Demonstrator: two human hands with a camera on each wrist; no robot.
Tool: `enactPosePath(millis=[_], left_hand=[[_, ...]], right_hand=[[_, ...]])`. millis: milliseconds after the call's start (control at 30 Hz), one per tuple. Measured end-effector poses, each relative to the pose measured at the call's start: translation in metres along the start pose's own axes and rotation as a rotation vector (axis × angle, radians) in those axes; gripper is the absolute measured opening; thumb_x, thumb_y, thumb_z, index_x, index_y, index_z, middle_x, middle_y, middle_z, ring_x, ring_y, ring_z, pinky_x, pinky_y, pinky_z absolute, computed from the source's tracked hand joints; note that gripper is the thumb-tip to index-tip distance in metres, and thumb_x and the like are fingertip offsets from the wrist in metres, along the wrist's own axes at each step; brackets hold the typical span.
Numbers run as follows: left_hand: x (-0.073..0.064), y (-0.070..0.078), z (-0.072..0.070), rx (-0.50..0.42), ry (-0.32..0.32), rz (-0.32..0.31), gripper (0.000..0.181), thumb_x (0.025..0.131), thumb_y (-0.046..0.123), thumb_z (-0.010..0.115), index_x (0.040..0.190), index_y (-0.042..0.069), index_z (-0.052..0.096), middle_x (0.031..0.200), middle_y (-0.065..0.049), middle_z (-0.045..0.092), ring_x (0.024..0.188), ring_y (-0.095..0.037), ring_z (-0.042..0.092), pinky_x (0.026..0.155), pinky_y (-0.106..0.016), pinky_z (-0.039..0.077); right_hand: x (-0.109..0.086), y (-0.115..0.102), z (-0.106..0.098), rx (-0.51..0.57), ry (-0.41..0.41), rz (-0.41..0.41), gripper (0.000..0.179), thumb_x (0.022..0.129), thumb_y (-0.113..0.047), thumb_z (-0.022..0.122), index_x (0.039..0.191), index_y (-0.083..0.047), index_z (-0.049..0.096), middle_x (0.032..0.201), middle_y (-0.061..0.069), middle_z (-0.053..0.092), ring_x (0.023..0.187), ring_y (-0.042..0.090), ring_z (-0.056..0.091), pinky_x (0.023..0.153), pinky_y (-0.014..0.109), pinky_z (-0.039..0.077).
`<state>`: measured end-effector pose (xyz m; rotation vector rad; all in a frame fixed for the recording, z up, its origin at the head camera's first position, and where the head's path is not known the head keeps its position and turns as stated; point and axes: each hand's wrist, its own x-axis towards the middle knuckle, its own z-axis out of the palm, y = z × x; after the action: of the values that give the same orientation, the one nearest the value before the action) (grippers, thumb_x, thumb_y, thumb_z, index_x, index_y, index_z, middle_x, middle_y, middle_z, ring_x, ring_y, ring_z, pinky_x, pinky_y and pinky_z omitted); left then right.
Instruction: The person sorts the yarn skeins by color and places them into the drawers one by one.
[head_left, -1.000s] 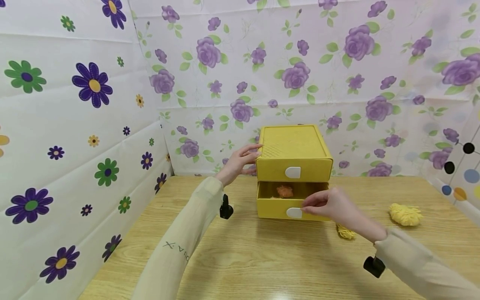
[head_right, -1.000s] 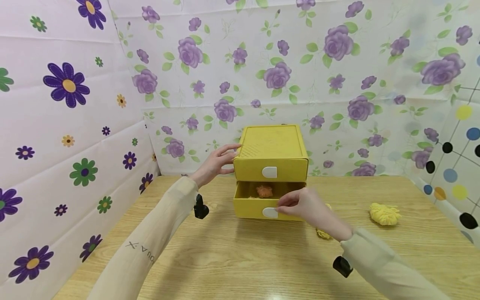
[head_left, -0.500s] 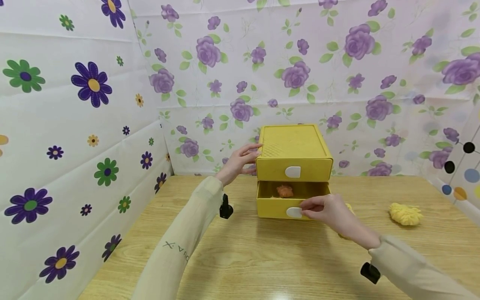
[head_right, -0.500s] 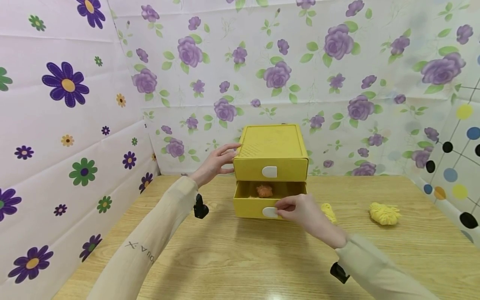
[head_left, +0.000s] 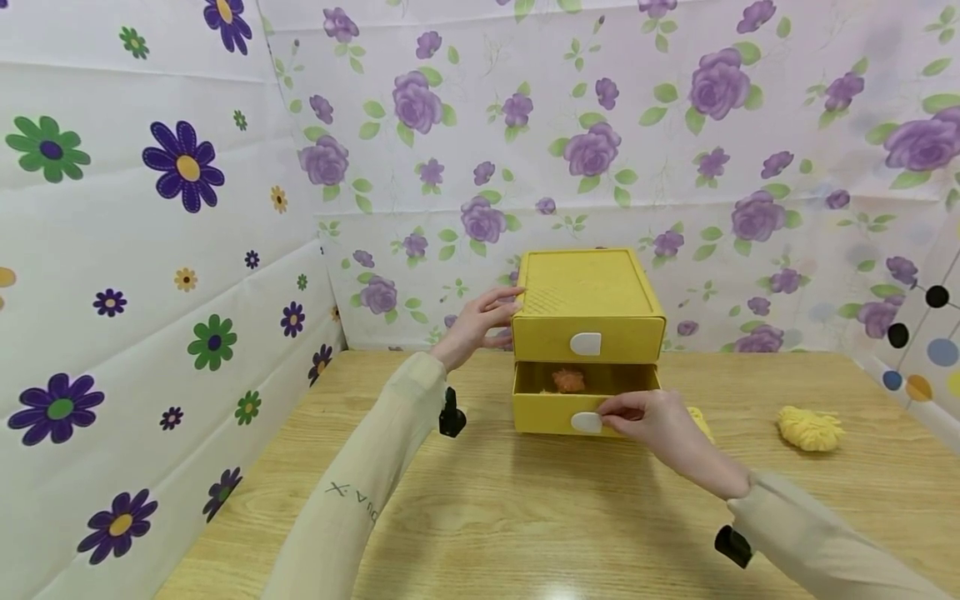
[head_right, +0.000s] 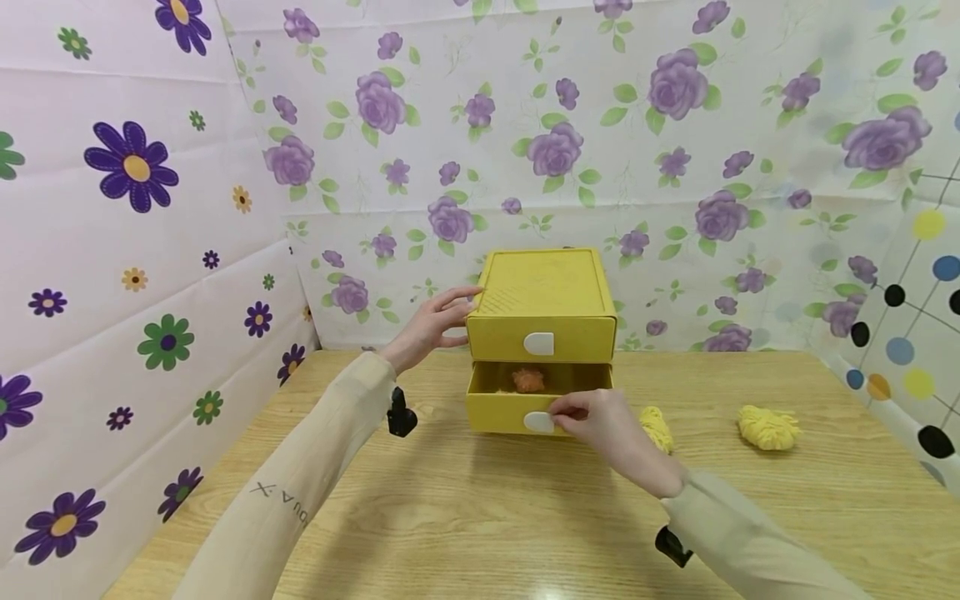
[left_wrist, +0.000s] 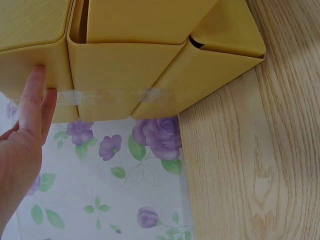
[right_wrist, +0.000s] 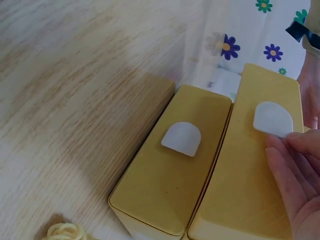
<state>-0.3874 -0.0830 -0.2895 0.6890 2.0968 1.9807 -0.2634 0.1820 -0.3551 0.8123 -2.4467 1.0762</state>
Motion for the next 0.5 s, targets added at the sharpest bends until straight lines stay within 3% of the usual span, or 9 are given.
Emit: enactPosePath(millis=[500], left_hand=[[0.001, 0.000, 0.000, -0.021, 0.003, -0.006, 0.040, 0.092, 0.025, 0.056, 0.131, 0.019, 0.050, 0.122, -0.009, 0.047, 0.104, -0.025, 0.051, 0.085, -0.047, 0.042]], right_hand=[[0.014, 0.013, 0.002, -0.037, 0.039, -0.018, 0.010, 0.079, -0.002, 0.069, 0.086, -0.009, 0.071, 0.084, -0.002, 0.065, 0.072, 0.011, 0.061, 0.060, 0.025, 0.050]])
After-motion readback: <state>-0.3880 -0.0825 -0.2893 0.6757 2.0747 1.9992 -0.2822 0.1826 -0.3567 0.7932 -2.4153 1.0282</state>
